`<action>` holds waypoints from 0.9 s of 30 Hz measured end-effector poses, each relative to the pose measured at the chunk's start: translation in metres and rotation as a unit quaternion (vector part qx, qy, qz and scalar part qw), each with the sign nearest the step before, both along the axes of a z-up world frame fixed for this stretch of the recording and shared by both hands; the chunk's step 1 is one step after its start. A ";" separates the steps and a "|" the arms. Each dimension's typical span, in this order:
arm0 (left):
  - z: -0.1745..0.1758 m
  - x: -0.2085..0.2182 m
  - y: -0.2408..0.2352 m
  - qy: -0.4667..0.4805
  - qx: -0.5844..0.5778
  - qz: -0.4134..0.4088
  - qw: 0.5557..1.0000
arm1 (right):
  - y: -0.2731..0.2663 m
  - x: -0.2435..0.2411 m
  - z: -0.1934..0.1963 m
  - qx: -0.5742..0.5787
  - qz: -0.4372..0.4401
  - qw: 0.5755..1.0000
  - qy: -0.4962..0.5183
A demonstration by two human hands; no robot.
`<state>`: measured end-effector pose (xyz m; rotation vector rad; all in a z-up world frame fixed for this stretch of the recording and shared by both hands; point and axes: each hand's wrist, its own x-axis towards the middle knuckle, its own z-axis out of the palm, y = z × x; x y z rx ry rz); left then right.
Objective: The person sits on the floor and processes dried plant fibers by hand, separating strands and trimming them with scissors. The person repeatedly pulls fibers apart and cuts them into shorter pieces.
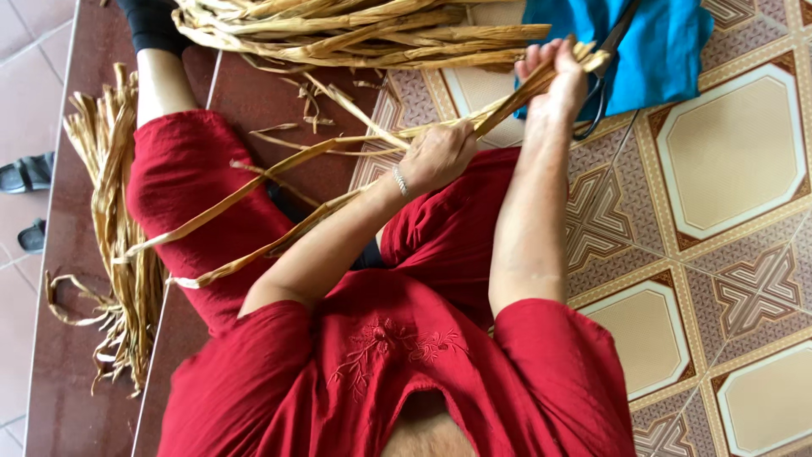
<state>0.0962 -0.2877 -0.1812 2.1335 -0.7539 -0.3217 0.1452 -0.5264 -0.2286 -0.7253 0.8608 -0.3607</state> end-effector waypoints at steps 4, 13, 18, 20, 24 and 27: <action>0.034 -0.021 0.043 -0.056 0.024 -0.019 0.998 | -0.018 -0.001 -0.034 0.031 -0.024 0.999 -0.025; 0.087 -0.090 0.132 -0.098 0.038 -0.019 0.994 | -0.101 0.004 -0.103 0.069 -0.039 0.997 -0.014; 0.115 -0.117 0.181 -0.074 0.107 -0.015 0.991 | -0.092 0.000 -0.098 0.087 -0.060 0.994 0.032; 0.127 -0.126 0.202 -0.038 0.141 -0.010 0.989 | -0.093 0.000 -0.097 0.081 -0.077 0.993 0.043; 0.141 -0.142 0.244 -0.025 0.134 -0.017 0.991 | -0.094 0.000 -0.105 0.053 -0.062 0.996 0.035; 0.139 -0.138 0.265 -0.051 0.143 0.008 0.988 | -0.082 0.003 -0.115 0.004 -0.010 0.999 0.036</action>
